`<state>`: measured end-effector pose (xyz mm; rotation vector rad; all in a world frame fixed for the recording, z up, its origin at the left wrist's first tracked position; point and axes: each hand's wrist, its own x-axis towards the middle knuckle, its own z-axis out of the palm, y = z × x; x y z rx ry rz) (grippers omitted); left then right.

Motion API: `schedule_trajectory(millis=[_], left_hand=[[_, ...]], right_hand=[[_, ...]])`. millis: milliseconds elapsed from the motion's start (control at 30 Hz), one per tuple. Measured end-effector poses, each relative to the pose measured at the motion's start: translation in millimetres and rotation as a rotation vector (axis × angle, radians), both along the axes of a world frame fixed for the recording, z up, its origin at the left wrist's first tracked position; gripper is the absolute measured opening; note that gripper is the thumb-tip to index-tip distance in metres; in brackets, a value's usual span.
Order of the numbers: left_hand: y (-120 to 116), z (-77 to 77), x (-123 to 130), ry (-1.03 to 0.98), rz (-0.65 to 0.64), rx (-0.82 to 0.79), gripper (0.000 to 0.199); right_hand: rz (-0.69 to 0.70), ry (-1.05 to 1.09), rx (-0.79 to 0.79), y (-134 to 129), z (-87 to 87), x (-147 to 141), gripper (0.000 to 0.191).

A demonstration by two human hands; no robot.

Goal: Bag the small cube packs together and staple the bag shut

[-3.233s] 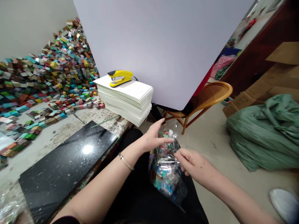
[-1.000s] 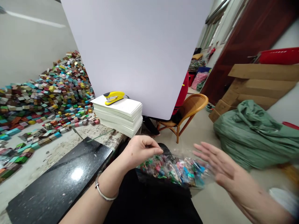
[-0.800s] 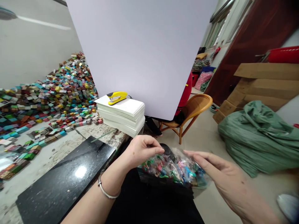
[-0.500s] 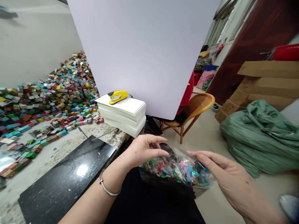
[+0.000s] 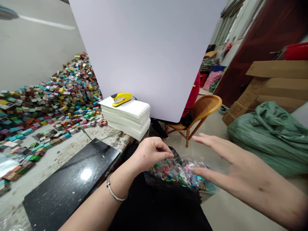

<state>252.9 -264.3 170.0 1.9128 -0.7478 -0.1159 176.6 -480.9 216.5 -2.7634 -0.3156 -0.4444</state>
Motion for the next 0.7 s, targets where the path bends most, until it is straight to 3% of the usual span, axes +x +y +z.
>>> schedule_trajectory(millis=[100, 233, 333, 400, 500, 567, 600, 700], left_hand=[[-0.9, 1.1, -2.4, -0.021, -0.022, -0.005, 0.008], [-1.3, 3.4, -6.2, -0.035, -0.026, -0.022, 0.007], [1.7, 4.9, -5.6, 0.067, -0.026, -0.07, 0.011], [8.5, 2.1, -2.8, 0.155, 0.018, -0.149, 0.031], [24.7, -12.3, 0.2, 0.208, 0.079, -0.313, 0.086], [33.2, -26.3, -1.3, 0.268, 0.067, -0.407, 0.102], [35.0, -33.1, -3.2, 0.302, 0.053, -0.421, 0.099], [29.2, -45.7, -12.0, 0.414, 0.023, -0.42, 0.05]], right_hand=[[0.243, -0.018, -0.263, 17.3, 2.6, 18.1, 0.059], [0.263, 0.276, -0.408, 31.0, -0.2, 36.1, 0.013], [0.284, 0.347, -0.48, 32.2, 0.0, 38.9, 0.02], [0.293, 0.353, -0.497, 30.2, 0.5, 37.8, 0.023], [0.304, 0.376, -0.427, 25.0, -1.6, 36.7, 0.026], [0.324, 0.378, -0.358, 21.2, -6.3, 37.3, 0.027], [0.344, 0.367, -0.322, 19.4, -9.7, 37.9, 0.027], [0.404, 0.216, -0.153, 14.4, -22.5, 39.6, 0.026]])
